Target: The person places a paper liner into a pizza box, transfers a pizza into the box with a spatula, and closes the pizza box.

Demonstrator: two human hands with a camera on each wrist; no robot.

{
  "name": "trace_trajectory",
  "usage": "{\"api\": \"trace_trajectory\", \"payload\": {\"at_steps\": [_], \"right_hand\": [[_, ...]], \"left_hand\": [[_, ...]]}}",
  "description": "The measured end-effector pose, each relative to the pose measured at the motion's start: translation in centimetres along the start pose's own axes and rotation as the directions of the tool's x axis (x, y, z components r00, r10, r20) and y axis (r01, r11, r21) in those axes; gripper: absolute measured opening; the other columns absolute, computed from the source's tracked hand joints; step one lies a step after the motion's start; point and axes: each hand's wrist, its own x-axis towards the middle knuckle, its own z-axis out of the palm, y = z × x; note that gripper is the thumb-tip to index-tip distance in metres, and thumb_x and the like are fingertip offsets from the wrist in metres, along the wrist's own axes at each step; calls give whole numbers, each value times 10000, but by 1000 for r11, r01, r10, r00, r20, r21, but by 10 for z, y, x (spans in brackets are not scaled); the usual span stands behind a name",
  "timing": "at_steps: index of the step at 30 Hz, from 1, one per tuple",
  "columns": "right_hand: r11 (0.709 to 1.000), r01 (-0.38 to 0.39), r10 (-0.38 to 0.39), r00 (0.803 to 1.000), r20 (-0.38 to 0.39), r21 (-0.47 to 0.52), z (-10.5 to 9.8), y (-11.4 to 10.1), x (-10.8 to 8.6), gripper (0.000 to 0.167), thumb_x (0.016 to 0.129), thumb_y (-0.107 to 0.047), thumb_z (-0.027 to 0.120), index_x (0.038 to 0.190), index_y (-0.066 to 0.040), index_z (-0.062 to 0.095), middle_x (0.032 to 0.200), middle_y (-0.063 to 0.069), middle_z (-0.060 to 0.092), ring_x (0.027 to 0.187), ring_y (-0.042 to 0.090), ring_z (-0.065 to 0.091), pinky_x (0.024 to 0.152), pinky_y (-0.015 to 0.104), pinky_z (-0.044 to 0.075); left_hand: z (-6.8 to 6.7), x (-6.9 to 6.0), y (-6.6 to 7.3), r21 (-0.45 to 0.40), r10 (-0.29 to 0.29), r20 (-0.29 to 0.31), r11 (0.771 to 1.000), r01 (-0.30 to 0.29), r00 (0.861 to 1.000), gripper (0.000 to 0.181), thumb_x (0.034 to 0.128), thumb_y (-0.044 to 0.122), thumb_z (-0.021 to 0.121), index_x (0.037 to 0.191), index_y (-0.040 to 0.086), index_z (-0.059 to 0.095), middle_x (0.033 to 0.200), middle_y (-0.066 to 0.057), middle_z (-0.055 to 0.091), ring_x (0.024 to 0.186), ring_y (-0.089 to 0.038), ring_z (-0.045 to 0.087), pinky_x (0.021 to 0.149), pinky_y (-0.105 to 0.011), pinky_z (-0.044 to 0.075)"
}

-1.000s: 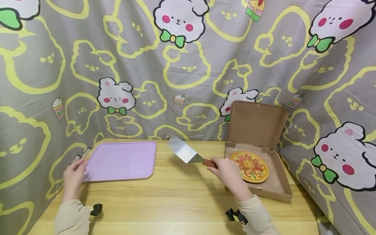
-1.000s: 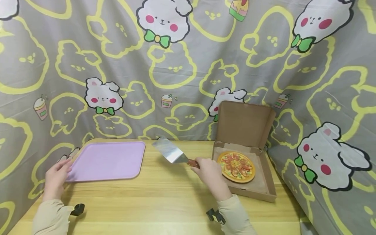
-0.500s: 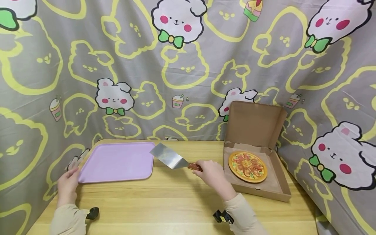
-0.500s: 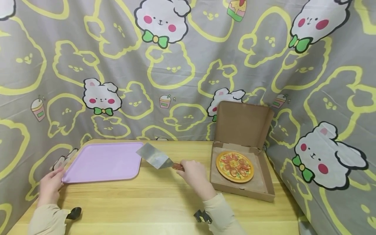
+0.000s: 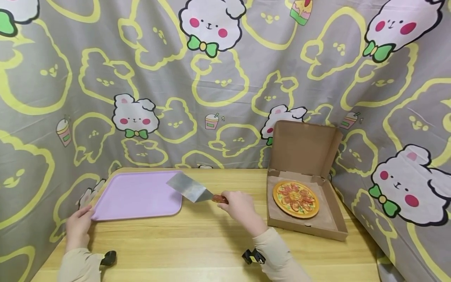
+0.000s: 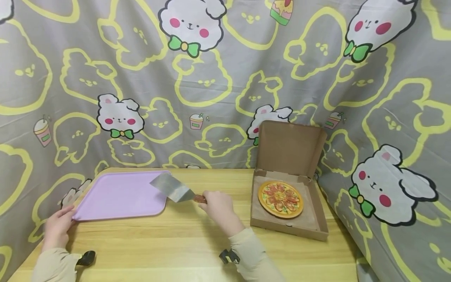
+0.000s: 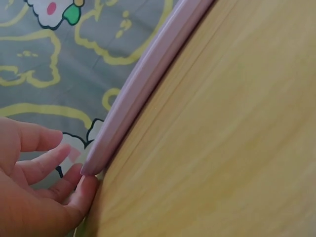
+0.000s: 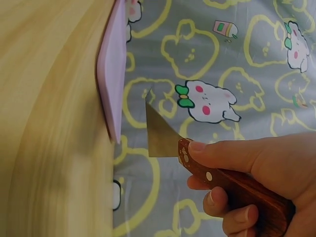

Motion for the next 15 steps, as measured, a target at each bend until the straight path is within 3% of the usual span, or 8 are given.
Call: {"api": "trace_trajectory", "payload": {"at_steps": [3, 6, 10, 15], "right_hand": [[1000, 13, -13, 1000, -1, -2, 7, -6, 5, 210, 838, -423, 734, 858, -218, 694, 669, -82, 640, 521, 74, 487, 450, 243, 327], [1000, 19, -19, 1000, 4, 1, 12, -13, 10, 214, 837, -419, 737, 827, -212, 684, 655, -85, 635, 515, 73, 485, 448, 244, 330], [1000, 8, -8, 1000, 28, 11, 17, -23, 16, 217, 843, -425, 731, 841, -212, 690, 660, -84, 636, 516, 76, 483, 444, 245, 331], [1000, 9, -10, 998, 60, 9, 23, -36, 26, 226, 851, -431, 720, 844, -208, 693, 670, -84, 632, 525, 72, 476, 447, 244, 325]], "left_hand": [[-1, 1, 0, 0, -15, 1, 1000, 15, 1000, 552, 981, 276, 498, 1482, 75, 382, 1487, -38, 373, 1375, -74, 309, 915, -50, 311], [-3, 2, -1, -5, -20, 10, 1000, 20, 1000, 546, 976, 272, 512, 1475, 82, 397, 1454, -39, 390, 1172, -18, 426, 790, -30, 349], [-5, 4, -3, -39, -37, 25, 999, 38, 999, 543, 973, 261, 521, 1470, 78, 403, 1385, -16, 427, 877, 131, 412, 733, -24, 385], [-8, 6, -4, -28, -53, 50, 998, 54, 997, 601, 983, 303, 496, 1499, 42, 333, 1552, -46, 323, 859, 160, 420, 749, -15, 381]]}}
